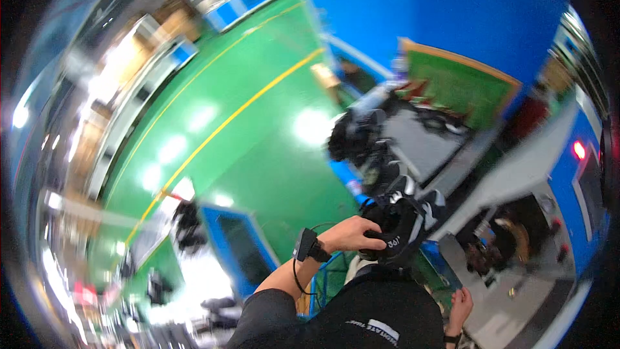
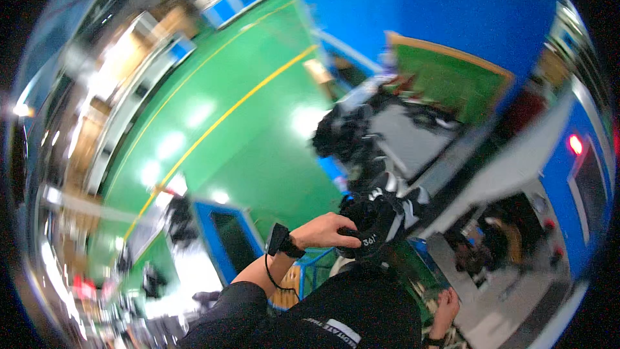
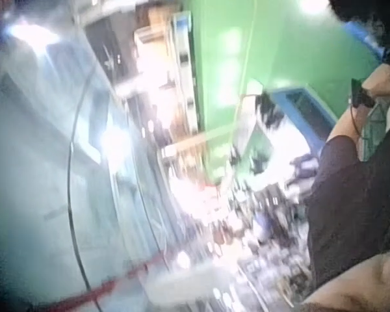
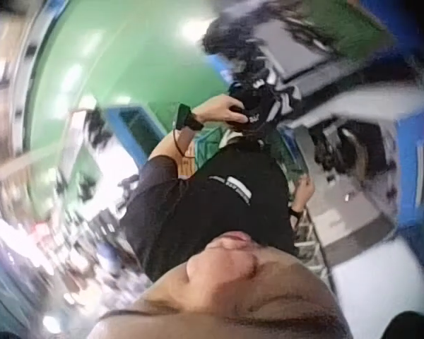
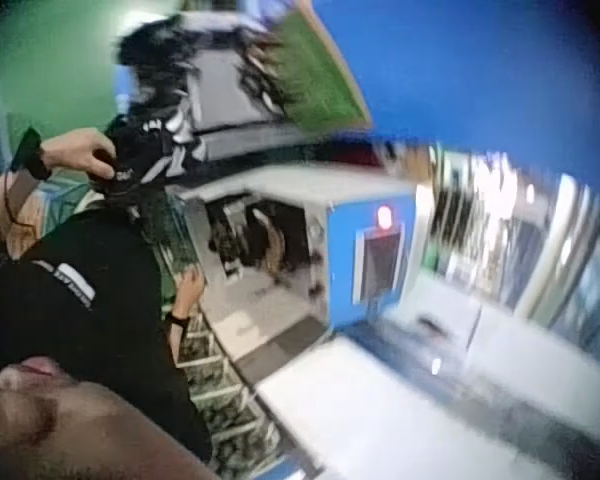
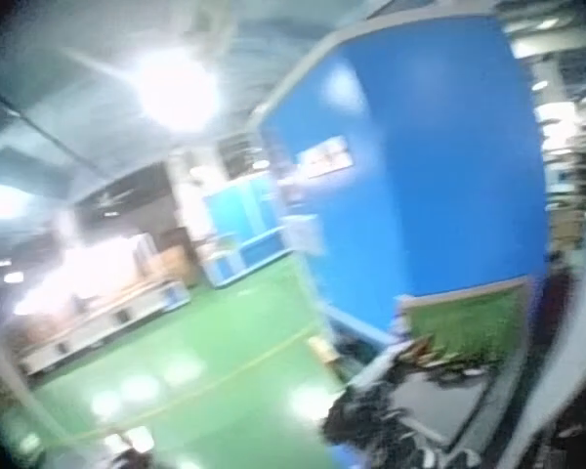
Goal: Using a toe-lasting machine to shape and attach shoe uppers to lasts.
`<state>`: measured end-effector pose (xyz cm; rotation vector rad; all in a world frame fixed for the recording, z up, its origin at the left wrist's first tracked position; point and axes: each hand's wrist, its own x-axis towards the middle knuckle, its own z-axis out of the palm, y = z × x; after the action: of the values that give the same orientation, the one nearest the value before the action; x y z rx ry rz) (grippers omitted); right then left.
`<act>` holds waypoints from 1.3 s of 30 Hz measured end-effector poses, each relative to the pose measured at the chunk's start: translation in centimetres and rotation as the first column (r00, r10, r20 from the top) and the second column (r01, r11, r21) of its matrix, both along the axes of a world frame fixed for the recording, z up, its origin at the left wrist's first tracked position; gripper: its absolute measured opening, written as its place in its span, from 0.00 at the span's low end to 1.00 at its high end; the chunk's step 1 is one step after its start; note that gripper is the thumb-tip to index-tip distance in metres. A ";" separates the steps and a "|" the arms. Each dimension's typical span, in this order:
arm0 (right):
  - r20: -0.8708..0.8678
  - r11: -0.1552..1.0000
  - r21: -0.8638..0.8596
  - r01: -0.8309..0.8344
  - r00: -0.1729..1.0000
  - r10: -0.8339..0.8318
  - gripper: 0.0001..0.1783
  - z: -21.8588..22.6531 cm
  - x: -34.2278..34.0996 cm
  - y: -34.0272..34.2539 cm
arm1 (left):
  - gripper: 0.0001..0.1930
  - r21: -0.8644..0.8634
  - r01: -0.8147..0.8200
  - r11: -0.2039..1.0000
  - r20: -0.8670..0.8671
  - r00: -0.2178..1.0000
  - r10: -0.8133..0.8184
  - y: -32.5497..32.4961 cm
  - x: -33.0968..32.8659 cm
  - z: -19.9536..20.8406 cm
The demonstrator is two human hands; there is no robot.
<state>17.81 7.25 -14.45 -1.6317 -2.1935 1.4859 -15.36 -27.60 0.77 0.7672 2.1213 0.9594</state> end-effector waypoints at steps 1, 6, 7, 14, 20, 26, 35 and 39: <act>0.014 0.997 -0.018 -0.075 0.997 0.075 0.23 -1.2 0.0 0.4 | 0.26 -0.022 -0.097 0.995 -0.013 0.995 0.097 -3.1 1.7 0.6; 0.075 0.964 -0.041 -0.262 0.961 0.265 0.20 -8.5 -0.1 2.9 | 0.22 -0.038 -0.543 0.839 0.073 0.835 0.545 -17.5 12.8 2.2; 0.068 0.943 -0.051 -0.328 0.941 0.331 0.19 -10.9 0.2 4.7 | 0.21 -0.052 -0.640 0.766 0.096 0.761 0.642 -20.2 15.1 2.3; 0.029 0.621 0.153 -0.769 0.632 0.775 0.21 -6.1 -1.7 5.5 | 0.21 -0.196 -0.975 0.105 -0.393 0.176 0.902 -38.1 29.9 5.0; -0.032 0.613 0.294 -0.734 0.633 0.773 0.16 -5.2 -1.1 5.1 | 0.09 0.457 -0.458 -0.763 -0.712 -0.703 -0.004 -52.6 34.6 2.9; -0.394 0.886 0.316 -0.340 0.802 0.449 0.17 -0.5 -2.0 15.4 | 0.11 0.252 -0.966 -0.063 -0.627 -0.212 0.749 -32.6 7.0 -7.5; -0.010 0.077 0.997 -0.020 0.928 0.372 0.28 24.6 -28.2 10.2 | 0.15 0.233 -0.241 0.942 -0.446 0.835 0.323 12.1 -15.8 -12.4; 0.118 -0.079 0.991 -0.104 0.973 0.196 0.32 23.7 -28.3 11.8 | 0.29 0.053 -0.047 0.997 -0.339 0.939 0.062 29.2 -23.1 -20.3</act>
<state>-10.48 19.06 9.25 -0.6478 -2.2737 -0.4384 -38.44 1.59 -19.57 0.9593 2.4362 0.9604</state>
